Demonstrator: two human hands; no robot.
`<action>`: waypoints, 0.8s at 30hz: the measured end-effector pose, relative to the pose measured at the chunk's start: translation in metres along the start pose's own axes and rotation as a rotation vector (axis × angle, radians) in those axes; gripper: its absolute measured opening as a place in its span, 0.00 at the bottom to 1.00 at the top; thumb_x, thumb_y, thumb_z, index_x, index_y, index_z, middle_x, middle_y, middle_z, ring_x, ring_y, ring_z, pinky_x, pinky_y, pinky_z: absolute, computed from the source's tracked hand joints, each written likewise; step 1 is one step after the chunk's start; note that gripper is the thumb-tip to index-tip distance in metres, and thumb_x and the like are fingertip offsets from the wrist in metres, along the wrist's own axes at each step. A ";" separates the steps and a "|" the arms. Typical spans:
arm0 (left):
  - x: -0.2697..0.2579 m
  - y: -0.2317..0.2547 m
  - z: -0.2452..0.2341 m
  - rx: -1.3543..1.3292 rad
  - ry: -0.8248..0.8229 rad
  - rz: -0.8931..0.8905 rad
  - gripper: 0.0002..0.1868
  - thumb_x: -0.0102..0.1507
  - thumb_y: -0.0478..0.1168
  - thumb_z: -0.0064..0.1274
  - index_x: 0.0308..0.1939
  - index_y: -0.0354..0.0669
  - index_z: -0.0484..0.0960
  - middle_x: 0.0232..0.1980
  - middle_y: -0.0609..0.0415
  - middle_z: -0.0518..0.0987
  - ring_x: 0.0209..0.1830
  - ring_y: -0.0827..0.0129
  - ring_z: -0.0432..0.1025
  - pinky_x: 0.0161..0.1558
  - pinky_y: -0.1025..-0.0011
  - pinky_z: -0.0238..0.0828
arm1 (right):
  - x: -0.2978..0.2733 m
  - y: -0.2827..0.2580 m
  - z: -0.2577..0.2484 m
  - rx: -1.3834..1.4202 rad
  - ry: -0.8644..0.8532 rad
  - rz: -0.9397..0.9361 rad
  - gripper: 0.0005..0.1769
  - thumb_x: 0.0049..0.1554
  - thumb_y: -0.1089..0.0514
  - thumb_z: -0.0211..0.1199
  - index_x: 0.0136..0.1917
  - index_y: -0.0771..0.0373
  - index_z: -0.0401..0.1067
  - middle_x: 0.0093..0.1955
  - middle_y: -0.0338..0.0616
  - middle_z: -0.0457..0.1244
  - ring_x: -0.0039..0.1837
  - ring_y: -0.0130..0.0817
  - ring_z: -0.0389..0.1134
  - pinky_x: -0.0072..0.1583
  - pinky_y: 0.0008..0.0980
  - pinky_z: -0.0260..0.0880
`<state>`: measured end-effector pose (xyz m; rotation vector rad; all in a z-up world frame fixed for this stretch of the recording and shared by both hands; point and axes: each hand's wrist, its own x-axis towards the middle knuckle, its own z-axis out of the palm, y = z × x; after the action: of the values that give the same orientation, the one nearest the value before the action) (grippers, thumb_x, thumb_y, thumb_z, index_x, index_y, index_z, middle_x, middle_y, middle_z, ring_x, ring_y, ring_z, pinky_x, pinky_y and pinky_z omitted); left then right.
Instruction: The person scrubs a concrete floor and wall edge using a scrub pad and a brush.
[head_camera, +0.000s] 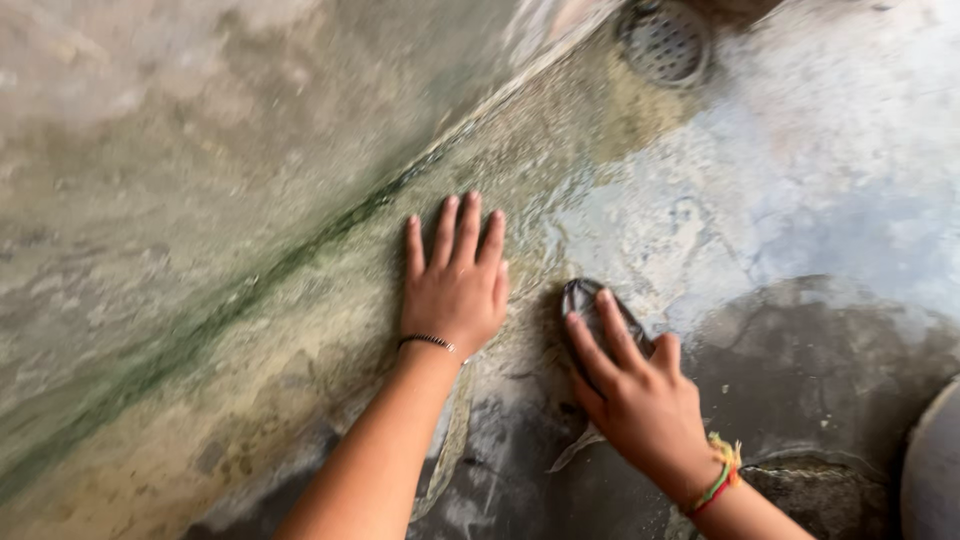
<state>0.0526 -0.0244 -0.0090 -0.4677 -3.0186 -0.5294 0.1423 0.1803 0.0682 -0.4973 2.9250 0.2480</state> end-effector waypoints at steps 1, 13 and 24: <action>-0.001 0.000 0.001 0.004 -0.012 -0.010 0.30 0.68 0.51 0.33 0.74 0.49 0.62 0.79 0.47 0.53 0.80 0.52 0.45 0.74 0.40 0.32 | 0.007 -0.002 0.003 0.010 -0.009 -0.010 0.37 0.53 0.42 0.60 0.75 0.40 0.60 0.80 0.45 0.53 0.45 0.53 0.62 0.35 0.35 0.72; -0.001 0.001 -0.007 -0.045 0.016 -0.019 0.29 0.68 0.50 0.37 0.73 0.51 0.63 0.79 0.47 0.54 0.80 0.53 0.46 0.75 0.41 0.32 | 0.058 -0.005 -0.004 0.020 0.263 -0.104 0.38 0.56 0.45 0.60 0.78 0.53 0.60 0.81 0.51 0.51 0.64 0.49 0.66 0.48 0.42 0.70; -0.001 0.002 -0.003 0.000 0.006 -0.017 0.29 0.68 0.52 0.36 0.73 0.51 0.64 0.79 0.47 0.54 0.79 0.53 0.46 0.74 0.40 0.32 | 0.102 0.013 -0.002 0.031 0.269 0.019 0.35 0.60 0.42 0.59 0.78 0.51 0.63 0.79 0.52 0.51 0.50 0.35 0.67 0.58 0.54 0.68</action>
<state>0.0540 -0.0237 -0.0050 -0.4408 -3.0194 -0.5311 0.0426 0.1603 0.0530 -0.5373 3.1896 0.1485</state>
